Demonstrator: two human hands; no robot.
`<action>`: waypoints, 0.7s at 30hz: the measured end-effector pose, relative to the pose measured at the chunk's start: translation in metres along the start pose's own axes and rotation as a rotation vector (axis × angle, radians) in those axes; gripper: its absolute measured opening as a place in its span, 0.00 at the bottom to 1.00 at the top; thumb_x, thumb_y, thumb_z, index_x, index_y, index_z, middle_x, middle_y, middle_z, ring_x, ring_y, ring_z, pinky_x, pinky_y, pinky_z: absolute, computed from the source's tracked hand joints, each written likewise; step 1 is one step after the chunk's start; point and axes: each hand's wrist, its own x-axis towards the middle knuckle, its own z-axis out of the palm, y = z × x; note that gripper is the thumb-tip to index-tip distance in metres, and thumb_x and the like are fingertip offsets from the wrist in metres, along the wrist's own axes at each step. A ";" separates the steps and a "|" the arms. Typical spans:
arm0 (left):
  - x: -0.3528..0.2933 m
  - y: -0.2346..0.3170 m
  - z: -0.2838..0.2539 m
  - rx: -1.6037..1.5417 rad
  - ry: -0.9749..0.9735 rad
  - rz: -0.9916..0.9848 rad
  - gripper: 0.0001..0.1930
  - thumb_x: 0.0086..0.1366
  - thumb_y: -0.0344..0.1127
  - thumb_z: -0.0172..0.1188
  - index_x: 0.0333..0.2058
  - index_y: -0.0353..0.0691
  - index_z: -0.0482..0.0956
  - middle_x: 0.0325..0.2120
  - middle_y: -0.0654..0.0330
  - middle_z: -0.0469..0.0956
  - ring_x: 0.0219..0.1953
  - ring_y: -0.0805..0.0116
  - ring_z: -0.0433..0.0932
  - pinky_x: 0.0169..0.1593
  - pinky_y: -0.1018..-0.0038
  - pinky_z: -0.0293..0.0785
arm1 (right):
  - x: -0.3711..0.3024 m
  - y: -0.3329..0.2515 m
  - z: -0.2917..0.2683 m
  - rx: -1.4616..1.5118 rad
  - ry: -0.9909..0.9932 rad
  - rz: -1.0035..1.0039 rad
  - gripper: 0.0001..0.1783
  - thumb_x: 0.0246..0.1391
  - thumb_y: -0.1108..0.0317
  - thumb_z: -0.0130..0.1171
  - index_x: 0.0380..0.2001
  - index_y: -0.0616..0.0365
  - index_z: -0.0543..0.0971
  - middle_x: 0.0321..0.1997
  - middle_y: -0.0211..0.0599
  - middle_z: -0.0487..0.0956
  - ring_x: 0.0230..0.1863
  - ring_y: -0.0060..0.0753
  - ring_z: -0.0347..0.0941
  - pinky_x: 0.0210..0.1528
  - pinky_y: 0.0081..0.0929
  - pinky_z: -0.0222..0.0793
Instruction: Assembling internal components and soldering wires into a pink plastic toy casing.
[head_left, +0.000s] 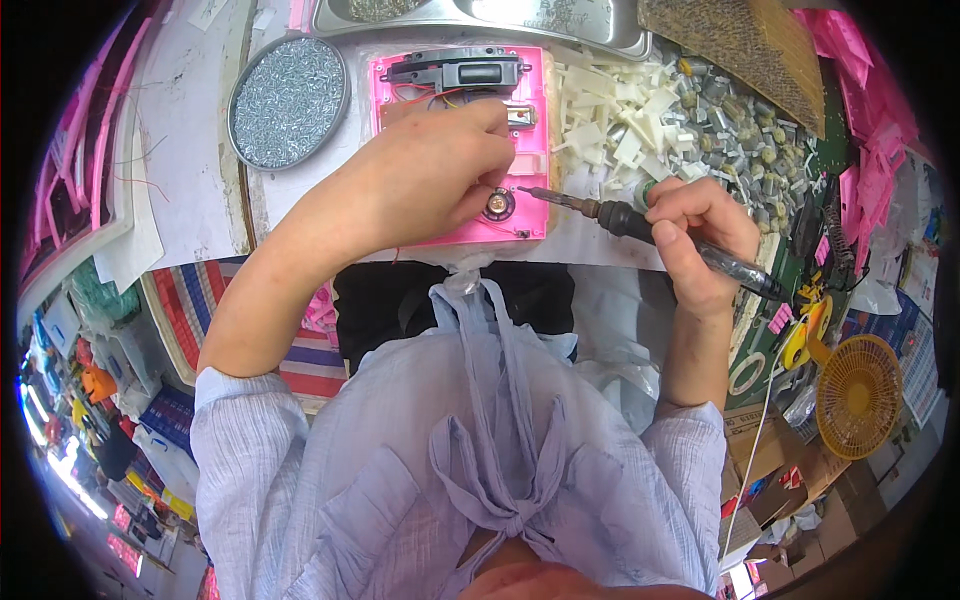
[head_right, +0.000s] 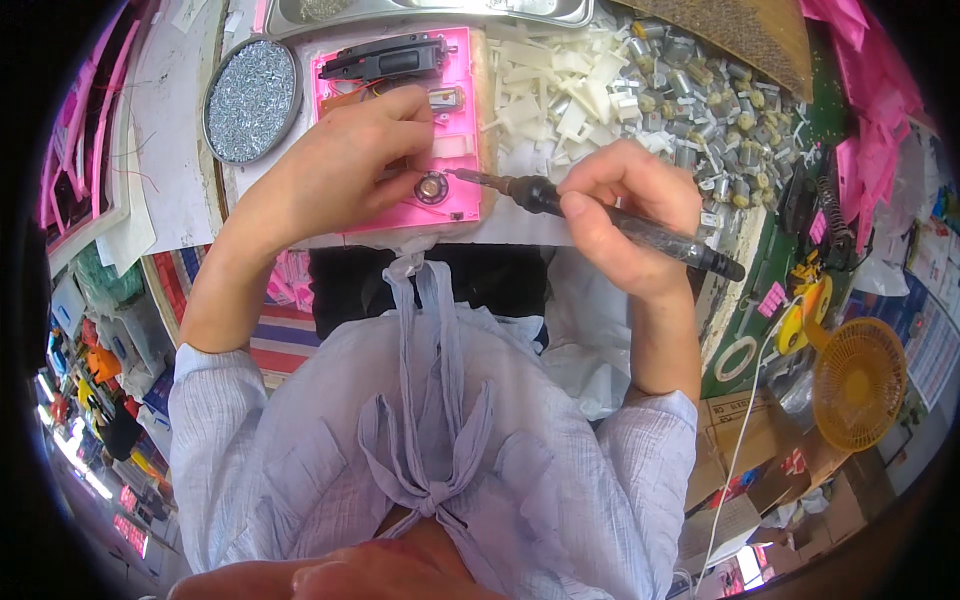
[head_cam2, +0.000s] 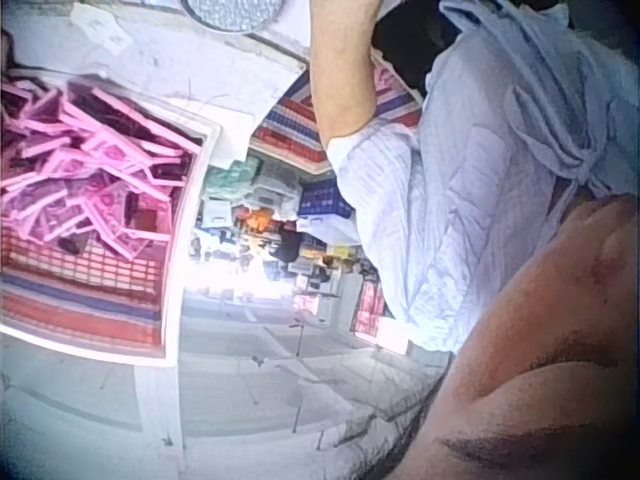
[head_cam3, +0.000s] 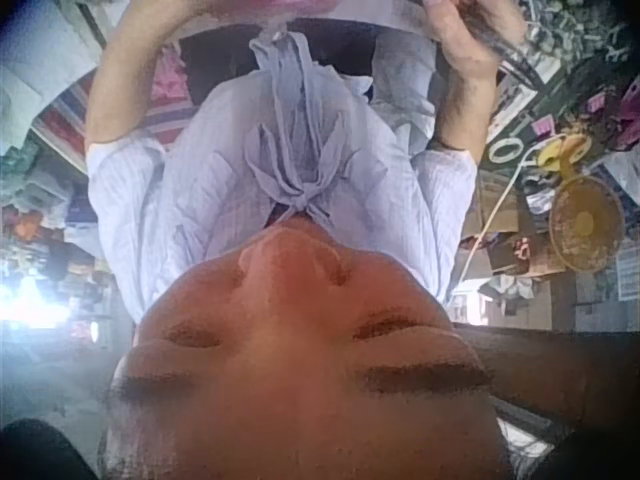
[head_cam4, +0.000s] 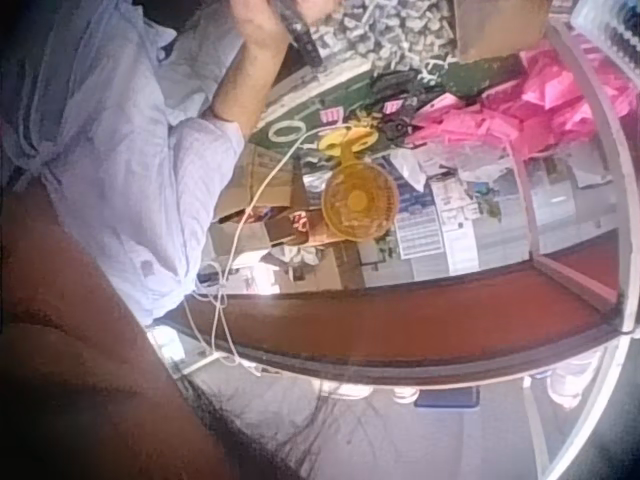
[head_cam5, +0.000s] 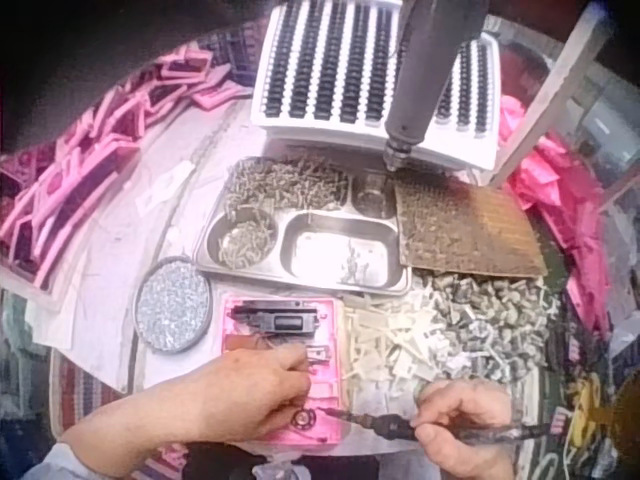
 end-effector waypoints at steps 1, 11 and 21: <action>0.000 0.000 0.000 -0.004 0.010 0.006 0.07 0.56 0.25 0.65 0.31 0.33 0.74 0.34 0.54 0.72 0.34 0.51 0.76 0.36 0.61 0.73 | 0.000 0.000 0.000 0.006 -0.003 0.003 0.06 0.48 0.73 0.67 0.29 0.63 0.81 0.22 0.25 0.75 0.22 0.14 0.65 0.25 0.17 0.56; -0.002 0.003 0.005 0.000 0.094 0.021 0.07 0.57 0.25 0.65 0.30 0.35 0.74 0.33 0.56 0.70 0.33 0.54 0.76 0.36 0.63 0.73 | 0.001 0.000 0.001 -0.023 -0.037 -0.021 0.05 0.47 0.73 0.67 0.27 0.61 0.81 0.21 0.27 0.76 0.20 0.16 0.66 0.23 0.18 0.58; -0.005 0.004 0.009 0.020 0.099 0.015 0.06 0.56 0.28 0.64 0.32 0.35 0.76 0.38 0.54 0.74 0.36 0.50 0.79 0.38 0.59 0.77 | 0.006 -0.002 0.012 -0.140 -0.079 -0.177 0.06 0.41 0.76 0.66 0.26 0.57 0.81 0.19 0.29 0.74 0.18 0.24 0.65 0.21 0.23 0.58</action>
